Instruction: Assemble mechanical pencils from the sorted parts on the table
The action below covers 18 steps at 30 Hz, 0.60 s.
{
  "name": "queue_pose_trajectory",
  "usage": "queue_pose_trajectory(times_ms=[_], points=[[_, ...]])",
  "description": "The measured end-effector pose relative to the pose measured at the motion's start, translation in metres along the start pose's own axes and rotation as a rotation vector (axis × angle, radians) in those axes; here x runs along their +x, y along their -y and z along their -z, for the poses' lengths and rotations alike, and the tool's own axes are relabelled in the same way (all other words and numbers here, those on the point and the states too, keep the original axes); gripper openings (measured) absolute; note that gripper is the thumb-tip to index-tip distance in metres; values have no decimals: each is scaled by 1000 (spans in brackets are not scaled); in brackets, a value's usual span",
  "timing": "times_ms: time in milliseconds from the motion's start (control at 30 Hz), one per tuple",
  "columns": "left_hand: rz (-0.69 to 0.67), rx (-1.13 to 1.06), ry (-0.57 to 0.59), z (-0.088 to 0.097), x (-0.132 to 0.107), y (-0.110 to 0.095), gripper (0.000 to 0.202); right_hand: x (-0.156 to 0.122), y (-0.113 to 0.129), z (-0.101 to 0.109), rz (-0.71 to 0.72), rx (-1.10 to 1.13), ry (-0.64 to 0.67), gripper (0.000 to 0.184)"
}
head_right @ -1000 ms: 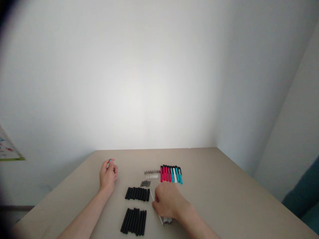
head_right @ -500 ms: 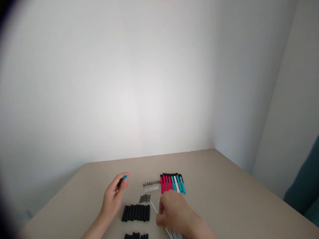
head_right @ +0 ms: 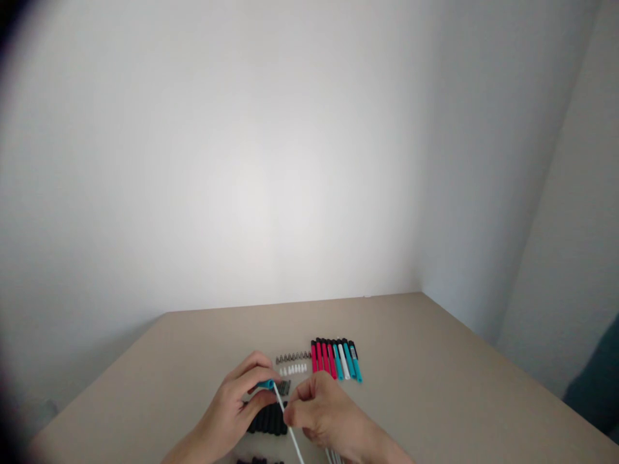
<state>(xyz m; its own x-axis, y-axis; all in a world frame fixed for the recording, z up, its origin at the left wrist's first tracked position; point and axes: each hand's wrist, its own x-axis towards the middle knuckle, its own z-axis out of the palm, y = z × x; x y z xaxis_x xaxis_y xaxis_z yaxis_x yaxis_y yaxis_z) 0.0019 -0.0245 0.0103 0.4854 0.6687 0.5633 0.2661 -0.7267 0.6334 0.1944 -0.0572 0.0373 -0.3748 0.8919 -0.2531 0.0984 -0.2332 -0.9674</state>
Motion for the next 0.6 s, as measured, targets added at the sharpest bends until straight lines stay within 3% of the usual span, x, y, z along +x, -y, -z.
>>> queue_pose_trajectory(times_ms=[167,367,433,533,600], points=[[15,-14,1,-2,-2,-3,9,-2,-3,-3,-35,182,66,16],[-3,21,8,-5,-6,-1,15,-1,-8,1,-93,236,145,20],[-19,43,9,-4,-6,0,18,0,-8,1,-50,258,145,18],[2,84,-5,0,-5,1,21,2,-6,-1,101,319,28,15],[34,109,-17,2,-5,1,22,3,-6,-2,225,344,-56,28]])
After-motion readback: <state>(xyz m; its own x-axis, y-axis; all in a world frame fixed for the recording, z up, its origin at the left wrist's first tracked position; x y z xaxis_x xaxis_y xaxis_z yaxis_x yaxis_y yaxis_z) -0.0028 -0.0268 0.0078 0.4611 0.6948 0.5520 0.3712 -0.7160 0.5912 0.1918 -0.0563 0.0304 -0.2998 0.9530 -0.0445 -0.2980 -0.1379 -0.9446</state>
